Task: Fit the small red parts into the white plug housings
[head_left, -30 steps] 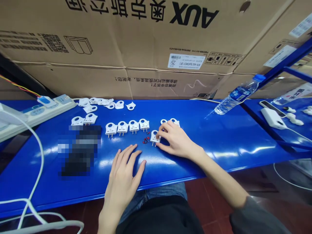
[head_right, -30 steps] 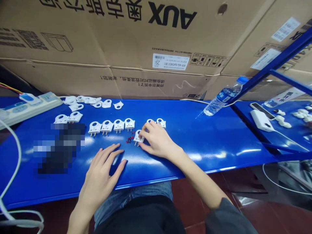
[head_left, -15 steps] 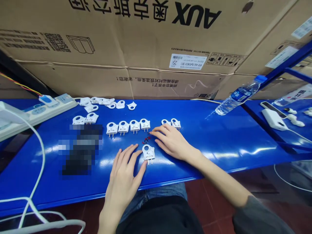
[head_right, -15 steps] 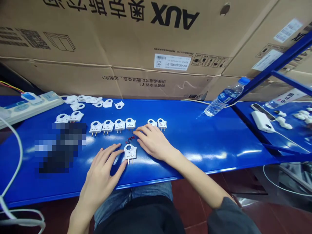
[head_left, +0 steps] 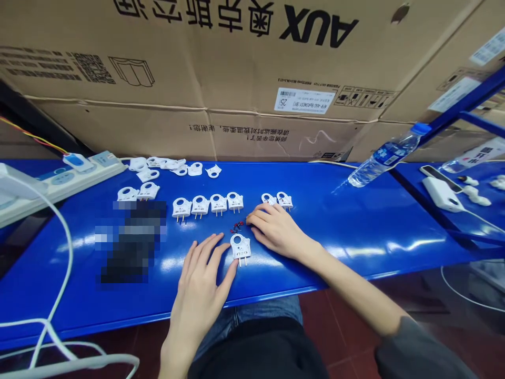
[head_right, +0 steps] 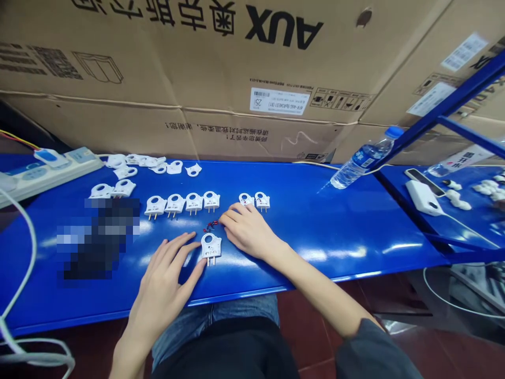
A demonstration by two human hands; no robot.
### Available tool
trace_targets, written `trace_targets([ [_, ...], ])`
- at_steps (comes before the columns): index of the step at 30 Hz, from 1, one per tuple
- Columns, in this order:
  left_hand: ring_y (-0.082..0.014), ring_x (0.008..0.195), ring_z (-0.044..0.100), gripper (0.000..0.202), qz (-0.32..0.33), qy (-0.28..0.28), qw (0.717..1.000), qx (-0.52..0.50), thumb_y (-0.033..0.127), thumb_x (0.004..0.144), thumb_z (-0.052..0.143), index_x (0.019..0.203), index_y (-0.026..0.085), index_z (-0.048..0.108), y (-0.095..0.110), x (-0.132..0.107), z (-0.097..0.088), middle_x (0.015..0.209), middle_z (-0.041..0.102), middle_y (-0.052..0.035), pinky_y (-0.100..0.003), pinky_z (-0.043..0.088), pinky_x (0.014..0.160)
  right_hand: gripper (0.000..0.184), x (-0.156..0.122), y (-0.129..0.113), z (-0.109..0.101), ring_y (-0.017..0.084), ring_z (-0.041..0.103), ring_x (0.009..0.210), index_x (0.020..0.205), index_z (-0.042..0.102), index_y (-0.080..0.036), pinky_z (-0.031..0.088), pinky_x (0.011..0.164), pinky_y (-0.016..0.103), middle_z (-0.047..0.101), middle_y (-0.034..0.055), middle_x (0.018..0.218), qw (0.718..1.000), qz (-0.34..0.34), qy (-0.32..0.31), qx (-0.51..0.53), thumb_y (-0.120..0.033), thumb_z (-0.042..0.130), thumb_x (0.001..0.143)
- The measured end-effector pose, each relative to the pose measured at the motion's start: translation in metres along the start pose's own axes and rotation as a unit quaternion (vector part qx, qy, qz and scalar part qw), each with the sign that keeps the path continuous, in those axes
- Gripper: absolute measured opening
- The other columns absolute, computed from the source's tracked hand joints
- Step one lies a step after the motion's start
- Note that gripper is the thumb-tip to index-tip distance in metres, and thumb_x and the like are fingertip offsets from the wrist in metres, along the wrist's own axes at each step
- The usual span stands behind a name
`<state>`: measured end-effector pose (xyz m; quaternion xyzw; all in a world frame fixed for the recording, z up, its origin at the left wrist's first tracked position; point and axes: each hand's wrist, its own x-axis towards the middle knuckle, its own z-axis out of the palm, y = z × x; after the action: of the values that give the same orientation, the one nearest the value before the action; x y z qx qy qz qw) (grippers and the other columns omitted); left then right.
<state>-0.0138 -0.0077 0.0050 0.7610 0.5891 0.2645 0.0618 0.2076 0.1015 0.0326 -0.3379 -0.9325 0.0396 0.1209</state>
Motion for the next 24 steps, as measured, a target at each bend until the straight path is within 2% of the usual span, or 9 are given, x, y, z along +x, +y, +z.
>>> trace_targets([
  [3, -0.0290, 0.140, 0.058, 0.030, 0.001, -0.001, 1.000, 0.000, 0.040, 0.105, 0.052, 0.130, 0.025, 0.060, 0.0002, 0.0000, 0.0001, 0.145, 0.064, -0.0098, -0.058, 0.035, 0.127, 0.016, -0.0005, -0.0006, -0.0004, 0.026, 0.059, 0.110, 0.109, 0.066, -0.019, 0.042, 0.087, 0.039, 0.075, 0.0086, 0.105, 1.000, 0.004, 0.004, 0.001, -0.027, 0.053, 0.108],
  [5, -0.0288, 0.140, 0.057, 0.030, 0.002, -0.002, 1.000, 0.000, 0.040, 0.105, 0.052, 0.130, 0.025, 0.060, 0.0002, 0.0001, 0.0001, 0.145, 0.064, -0.0099, -0.058, 0.035, 0.127, 0.015, -0.0011, -0.0017, -0.0003, 0.025, 0.059, 0.105, 0.108, 0.066, -0.019, 0.041, 0.086, 0.038, 0.074, 0.0081, 0.102, 1.000, 0.009, 0.010, 0.005, -0.026, 0.053, 0.108],
  [14, -0.0284, 0.139, 0.057, 0.030, 0.007, -0.001, 1.000, 0.002, 0.039, 0.105, 0.052, 0.131, 0.025, 0.059, -0.0005, 0.0008, -0.0003, 0.145, 0.064, -0.0099, -0.059, 0.036, 0.126, 0.029, -0.0019, -0.0071, -0.0002, 0.024, 0.059, 0.098, 0.129, 0.068, -0.018, 0.048, 0.089, 0.039, 0.073, 0.0094, 0.107, 0.997, 0.026, 0.054, 0.052, -0.024, 0.049, 0.108],
  [19, -0.0291, 0.139, 0.058, 0.030, 0.003, -0.002, 1.000, 0.002, 0.039, 0.105, 0.052, 0.129, 0.025, 0.060, -0.0001, 0.0002, 0.0002, 0.145, 0.064, -0.0104, -0.058, 0.035, 0.126, 0.027, -0.0026, -0.0068, -0.0004, 0.024, 0.059, 0.098, 0.116, 0.073, -0.018, 0.049, 0.089, 0.038, 0.071, 0.0096, 0.107, 0.998, 0.022, 0.036, 0.049, -0.024, 0.048, 0.108],
  [24, -0.0283, 0.140, 0.057, 0.031, 0.008, -0.001, 1.000, 0.006, 0.040, 0.105, 0.052, 0.131, 0.024, 0.059, -0.0002, 0.0002, 0.0009, 0.146, 0.063, -0.0106, -0.058, 0.035, 0.126, 0.024, -0.0015, -0.0082, -0.0041, 0.023, 0.060, 0.100, 0.114, 0.072, -0.019, 0.050, 0.089, 0.038, 0.072, 0.0091, 0.108, 0.998, 0.016, 0.028, 0.063, -0.027, 0.050, 0.109],
])
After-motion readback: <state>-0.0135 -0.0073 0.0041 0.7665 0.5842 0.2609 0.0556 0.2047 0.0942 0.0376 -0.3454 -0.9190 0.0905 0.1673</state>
